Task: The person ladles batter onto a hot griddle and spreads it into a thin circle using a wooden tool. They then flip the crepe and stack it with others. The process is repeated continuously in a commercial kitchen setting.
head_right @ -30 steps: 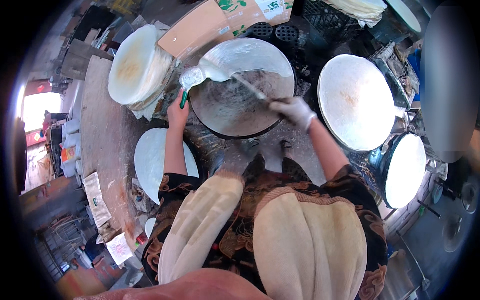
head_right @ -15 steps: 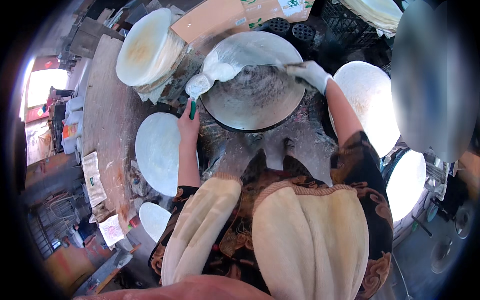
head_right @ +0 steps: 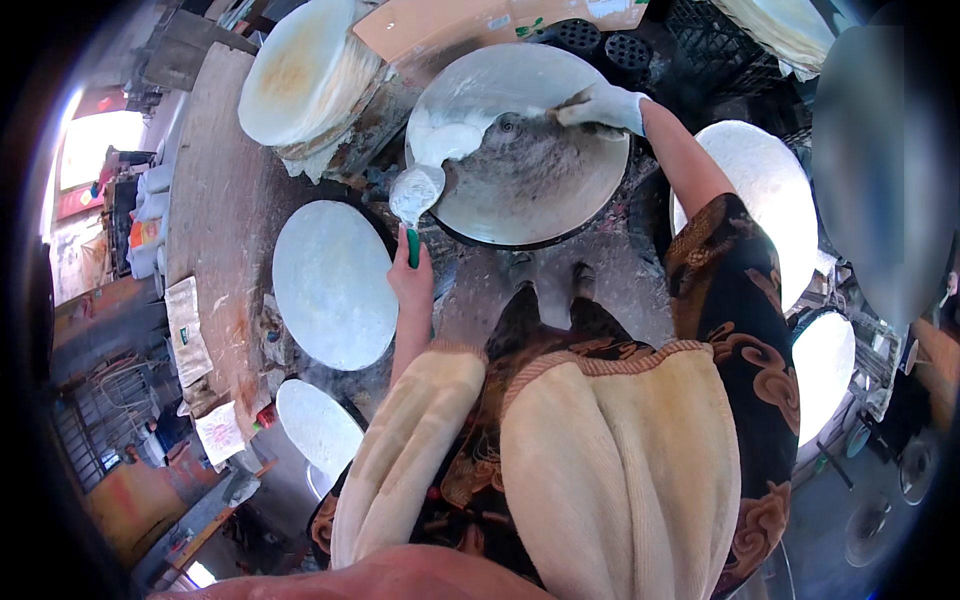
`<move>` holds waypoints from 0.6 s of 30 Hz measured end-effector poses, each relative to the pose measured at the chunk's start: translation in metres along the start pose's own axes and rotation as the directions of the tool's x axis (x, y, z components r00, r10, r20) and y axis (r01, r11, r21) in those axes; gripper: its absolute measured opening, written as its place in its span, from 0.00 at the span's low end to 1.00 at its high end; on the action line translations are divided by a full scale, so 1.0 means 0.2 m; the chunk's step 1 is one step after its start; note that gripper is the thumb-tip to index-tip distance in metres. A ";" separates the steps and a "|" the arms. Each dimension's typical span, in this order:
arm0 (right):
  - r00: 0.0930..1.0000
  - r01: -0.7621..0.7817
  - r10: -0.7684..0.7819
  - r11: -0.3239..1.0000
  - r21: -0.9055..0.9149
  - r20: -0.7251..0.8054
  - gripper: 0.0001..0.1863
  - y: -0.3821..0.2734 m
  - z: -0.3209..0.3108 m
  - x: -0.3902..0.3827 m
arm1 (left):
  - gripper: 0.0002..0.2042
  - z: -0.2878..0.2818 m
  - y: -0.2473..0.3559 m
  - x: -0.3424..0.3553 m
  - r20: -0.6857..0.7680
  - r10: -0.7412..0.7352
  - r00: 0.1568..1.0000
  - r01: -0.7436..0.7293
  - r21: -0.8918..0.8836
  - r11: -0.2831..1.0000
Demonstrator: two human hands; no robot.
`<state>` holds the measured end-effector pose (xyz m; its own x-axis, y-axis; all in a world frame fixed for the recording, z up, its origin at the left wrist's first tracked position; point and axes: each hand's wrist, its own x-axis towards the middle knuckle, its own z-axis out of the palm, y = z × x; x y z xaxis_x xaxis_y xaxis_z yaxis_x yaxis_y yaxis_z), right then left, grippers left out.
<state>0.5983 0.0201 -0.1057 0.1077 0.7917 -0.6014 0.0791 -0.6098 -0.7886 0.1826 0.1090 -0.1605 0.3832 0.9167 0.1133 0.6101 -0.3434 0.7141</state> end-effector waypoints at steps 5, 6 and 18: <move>0.973 -0.049 0.088 0.983 -0.177 0.215 0.21 -0.07 -0.03 -0.10 | 0.23 0.00 -0.01 -0.15 -0.081 0.084 0.993 -0.080 0.048 0.996; 0.982 -0.001 0.043 0.975 -0.222 0.182 0.21 -0.08 -0.10 -0.08 | 0.23 0.00 -0.01 -0.19 -0.067 0.076 0.995 -0.074 0.036 0.997; 0.959 -0.045 0.150 0.919 -0.391 0.242 0.22 -0.19 -0.21 0.04 | 0.27 -0.11 0.19 -0.30 0.220 0.401 0.889 -0.413 0.010 0.911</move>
<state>0.6374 0.0483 -0.0762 -0.1251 0.6764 -0.7258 0.4550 -0.6110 -0.6478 0.1677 0.0463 -0.1247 0.7377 0.6328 0.2352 0.4045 -0.6932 0.5966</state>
